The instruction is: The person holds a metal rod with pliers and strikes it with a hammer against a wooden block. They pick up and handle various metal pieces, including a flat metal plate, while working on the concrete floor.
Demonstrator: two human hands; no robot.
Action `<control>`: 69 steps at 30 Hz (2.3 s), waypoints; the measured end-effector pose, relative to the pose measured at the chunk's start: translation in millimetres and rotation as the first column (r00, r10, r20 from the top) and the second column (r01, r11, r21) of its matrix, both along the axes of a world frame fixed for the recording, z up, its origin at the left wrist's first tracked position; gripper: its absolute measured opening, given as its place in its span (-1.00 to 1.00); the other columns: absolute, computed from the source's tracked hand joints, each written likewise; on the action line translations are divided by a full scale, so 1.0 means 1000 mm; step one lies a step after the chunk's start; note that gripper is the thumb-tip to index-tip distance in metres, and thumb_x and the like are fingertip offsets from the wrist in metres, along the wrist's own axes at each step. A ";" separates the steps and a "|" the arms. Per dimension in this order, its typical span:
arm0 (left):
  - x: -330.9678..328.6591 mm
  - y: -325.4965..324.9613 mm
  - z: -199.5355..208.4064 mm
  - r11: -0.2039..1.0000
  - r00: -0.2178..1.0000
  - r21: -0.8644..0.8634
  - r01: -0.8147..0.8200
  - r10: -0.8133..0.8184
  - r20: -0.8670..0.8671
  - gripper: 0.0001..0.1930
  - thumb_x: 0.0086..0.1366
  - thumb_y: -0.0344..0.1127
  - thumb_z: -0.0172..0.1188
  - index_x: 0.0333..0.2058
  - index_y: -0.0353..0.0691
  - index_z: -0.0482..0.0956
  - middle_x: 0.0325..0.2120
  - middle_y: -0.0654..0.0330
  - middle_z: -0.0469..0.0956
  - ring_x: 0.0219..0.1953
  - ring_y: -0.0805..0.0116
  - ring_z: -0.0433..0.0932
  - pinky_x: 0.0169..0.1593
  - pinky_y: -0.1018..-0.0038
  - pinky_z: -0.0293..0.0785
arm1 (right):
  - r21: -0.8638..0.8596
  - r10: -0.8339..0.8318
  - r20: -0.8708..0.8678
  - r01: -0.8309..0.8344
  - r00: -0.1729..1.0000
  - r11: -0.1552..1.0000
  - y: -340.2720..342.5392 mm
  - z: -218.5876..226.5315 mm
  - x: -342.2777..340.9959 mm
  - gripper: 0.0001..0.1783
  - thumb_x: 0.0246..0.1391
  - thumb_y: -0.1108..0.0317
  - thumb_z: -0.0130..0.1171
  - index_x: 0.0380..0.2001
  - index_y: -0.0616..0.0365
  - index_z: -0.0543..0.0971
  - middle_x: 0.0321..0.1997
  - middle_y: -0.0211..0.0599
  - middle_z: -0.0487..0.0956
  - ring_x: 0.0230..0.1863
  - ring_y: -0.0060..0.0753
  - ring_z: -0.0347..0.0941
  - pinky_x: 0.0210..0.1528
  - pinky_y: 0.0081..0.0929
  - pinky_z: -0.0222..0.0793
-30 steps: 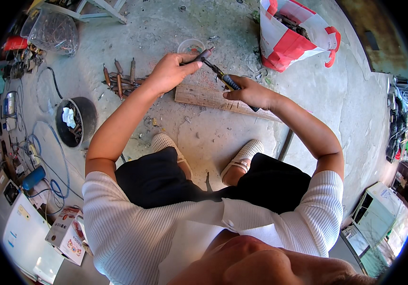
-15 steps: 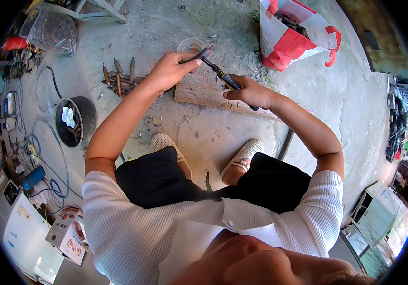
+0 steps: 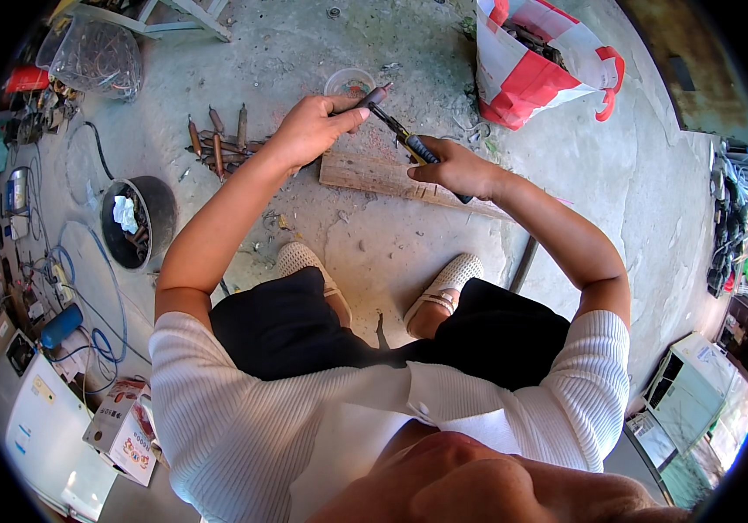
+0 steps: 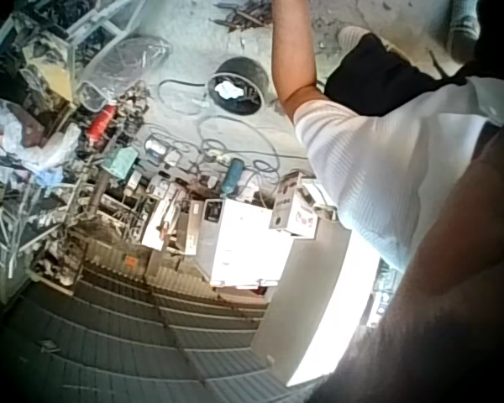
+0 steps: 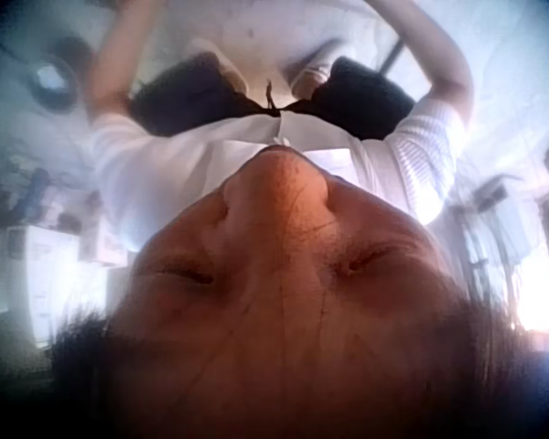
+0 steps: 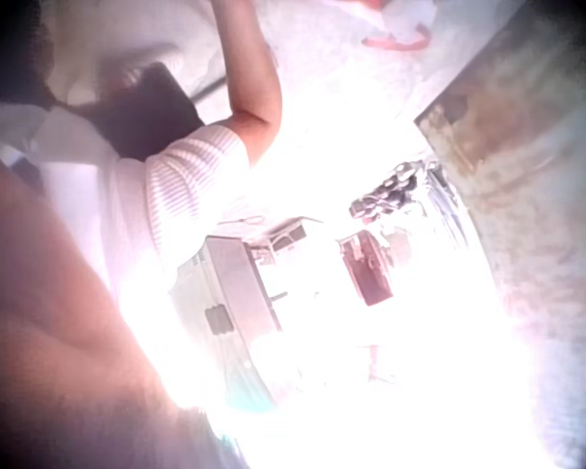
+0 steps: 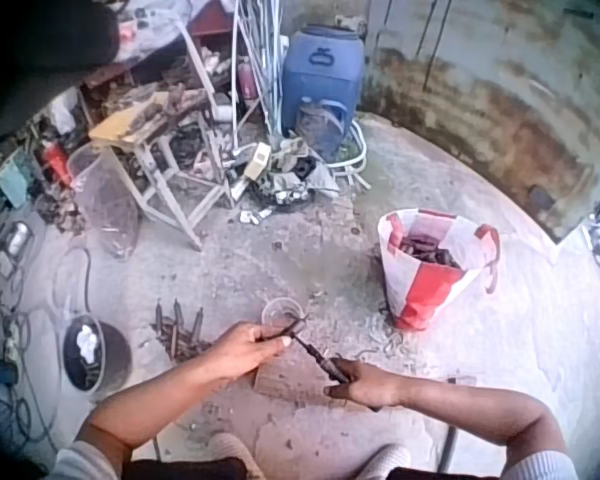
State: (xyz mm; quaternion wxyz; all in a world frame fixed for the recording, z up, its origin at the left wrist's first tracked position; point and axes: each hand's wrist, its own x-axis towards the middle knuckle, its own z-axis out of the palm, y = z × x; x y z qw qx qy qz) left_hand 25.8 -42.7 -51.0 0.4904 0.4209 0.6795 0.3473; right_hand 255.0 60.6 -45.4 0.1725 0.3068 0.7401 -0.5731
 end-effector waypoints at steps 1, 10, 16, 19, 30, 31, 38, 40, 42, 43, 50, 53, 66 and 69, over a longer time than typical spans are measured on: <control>0.000 0.000 0.000 1.000 1.000 0.001 0.003 -0.003 -0.004 -0.64 0.26 -0.08 0.16 -0.13 -0.23 0.62 -0.50 0.32 0.53 -0.39 0.51 0.41 -0.23 0.52 0.33 | 0.013 0.009 0.010 -0.009 1.000 1.000 0.000 0.000 0.000 -0.54 0.04 0.20 0.15 -0.04 0.27 0.41 -0.34 -0.36 0.44 -0.26 -0.49 0.28 -0.15 -0.48 0.25; 0.003 -0.002 0.002 0.995 0.959 0.034 -0.093 0.080 0.271 -0.39 0.23 0.20 0.08 0.02 -0.22 0.49 -0.26 0.29 0.50 -0.25 0.49 0.41 -0.05 0.41 0.31 | 0.060 -0.111 -0.062 0.115 0.992 0.992 -0.008 -0.006 -0.003 -0.62 0.00 0.12 0.16 -0.27 0.23 0.46 -0.45 -0.30 0.46 -0.38 -0.42 0.38 -0.29 -0.42 0.31; 0.028 -0.022 -0.008 0.951 0.850 -0.297 0.092 0.080 0.520 -0.02 0.04 0.47 0.06 0.20 -0.26 0.23 0.16 0.13 0.28 0.20 0.27 0.25 0.27 0.21 0.05 | -0.351 -0.477 -0.024 0.439 0.879 0.827 -0.008 -0.032 -0.014 -0.59 0.08 0.03 0.13 -0.28 0.21 0.49 -0.36 -0.38 0.47 -0.31 -0.50 0.36 -0.26 -0.50 0.28; 0.061 -0.032 -0.018 0.911 0.781 -0.219 0.348 -0.153 0.605 0.02 -0.01 0.49 0.09 0.22 -0.23 0.19 0.20 0.13 0.23 0.25 0.27 0.16 0.28 0.24 -0.01 | -0.395 -0.511 -0.011 0.465 0.860 0.792 -0.011 -0.036 -0.025 -0.54 0.09 0.00 0.12 -0.24 0.25 0.50 -0.32 -0.33 0.48 -0.27 -0.48 0.35 -0.22 -0.50 0.27; 0.097 -0.034 -0.048 0.978 0.826 -0.120 0.170 -0.075 0.558 -0.01 -0.03 0.33 0.29 0.19 -0.28 0.17 0.09 0.15 0.31 0.19 0.29 0.22 0.24 0.35 0.11 | -0.329 -0.398 -0.009 0.373 0.917 0.868 -0.021 -0.043 -0.043 -0.48 0.09 -0.04 0.13 -0.18 0.27 0.50 -0.26 -0.25 0.50 -0.22 -0.44 0.37 -0.14 -0.45 0.31; 0.098 -0.034 -0.047 0.982 0.831 -0.117 0.150 -0.061 0.553 0.00 -0.04 0.32 0.30 0.19 -0.30 0.17 0.09 0.14 0.31 0.18 0.28 0.23 0.23 0.35 0.13 | -0.339 -0.394 -0.015 0.366 0.919 0.867 -0.020 -0.042 -0.042 -0.46 0.08 -0.04 0.13 -0.15 0.28 0.49 -0.24 -0.24 0.50 -0.21 -0.44 0.37 -0.12 -0.45 0.31; 0.093 -0.029 -0.037 0.994 0.851 -0.058 0.098 -0.053 0.522 0.01 -0.08 0.24 0.36 0.15 -0.40 0.18 0.04 0.04 0.36 0.14 0.25 0.33 0.16 0.35 0.27 | -0.496 -0.422 -0.091 0.327 0.902 0.804 -0.023 -0.010 -0.048 -0.48 0.05 0.13 0.22 -0.05 0.28 0.39 -0.24 -0.34 0.45 -0.21 -0.53 0.35 -0.16 -0.52 0.29; 0.092 -0.028 -0.040 0.994 0.864 -0.046 0.101 -0.065 0.499 -0.02 -0.08 0.20 0.37 0.13 -0.41 0.21 0.02 0.04 0.37 0.12 0.26 0.35 0.14 0.36 0.31 | -0.470 -0.393 -0.122 0.296 0.912 0.832 -0.023 -0.009 -0.049 -0.53 0.06 0.20 0.23 -0.05 0.24 0.39 -0.27 -0.40 0.43 -0.24 -0.58 0.34 -0.21 -0.55 0.28; 0.093 -0.030 -0.046 0.997 0.863 -0.022 0.076 -0.055 0.503 -0.06 -0.08 0.18 0.38 0.10 -0.42 0.24 -0.01 0.04 0.38 0.10 0.29 0.36 0.12 0.38 0.33 | -0.396 -0.334 -0.140 0.256 0.932 0.882 -0.020 -0.017 -0.050 -0.51 0.03 0.25 0.26 -0.03 0.26 0.38 -0.27 -0.40 0.44 -0.24 -0.57 0.35 -0.20 -0.56 0.29; 0.093 -0.031 -0.049 0.998 0.873 -0.001 0.055 -0.047 0.485 -0.05 -0.08 0.17 0.39 0.10 -0.43 0.22 -0.02 0.04 0.38 0.09 0.29 0.37 0.11 0.39 0.34 | -0.372 -0.325 -0.142 0.254 0.935 0.893 -0.020 -0.019 -0.050 -0.53 0.04 0.26 0.25 -0.05 0.26 0.39 -0.28 -0.40 0.45 -0.25 -0.57 0.35 -0.20 -0.55 0.29; 0.095 -0.035 -0.057 1.000 0.911 0.013 -0.012 0.006 0.412 0.06 -0.09 0.12 0.42 0.14 -0.49 -0.01 -0.04 0.01 0.35 0.04 0.29 0.39 0.07 0.42 0.37 | -0.257 -0.304 -0.130 0.264 0.944 0.930 -0.020 -0.032 -0.050 -0.65 0.06 0.30 0.19 -0.13 0.28 0.46 -0.28 -0.37 0.50 -0.26 -0.52 0.39 -0.17 -0.51 0.33; 0.098 -0.037 -0.062 0.998 0.902 0.020 -0.061 0.047 0.430 0.06 -0.17 0.15 0.45 0.07 -0.50 0.05 -0.13 0.09 0.33 -0.09 0.35 0.36 -0.05 0.44 0.35 | -0.224 -0.284 -0.142 0.248 0.948 0.942 -0.020 -0.037 -0.050 -0.65 0.05 0.32 0.17 -0.14 0.30 0.46 -0.26 -0.34 0.51 -0.23 -0.52 0.40 -0.16 -0.50 0.34; 0.092 -0.040 -0.068 1.000 0.947 0.022 -0.014 0.006 0.322 0.03 -0.24 0.16 0.48 0.01 -0.47 0.16 -0.26 0.16 0.36 -0.28 0.44 0.37 -0.22 0.49 0.38 | -0.145 -0.295 -0.200 0.270 0.934 0.952 -0.027 -0.033 -0.048 -0.66 -0.04 0.39 0.06 -0.14 0.29 0.44 -0.26 -0.27 0.53 -0.26 -0.45 0.44 -0.16 -0.47 0.37; 0.091 -0.042 -0.077 1.000 0.957 0.015 0.008 -0.012 0.290 0.03 -0.25 0.15 0.48 0.03 -0.46 0.16 -0.24 0.15 0.37 -0.27 0.43 0.38 -0.21 0.49 0.38 | -0.040 -0.275 -0.244 0.274 0.930 0.961 -0.029 -0.036 -0.047 -0.66 -0.06 0.39 0.05 -0.16 0.29 0.45 -0.27 -0.22 0.54 -0.26 -0.40 0.46 -0.12 -0.44 0.37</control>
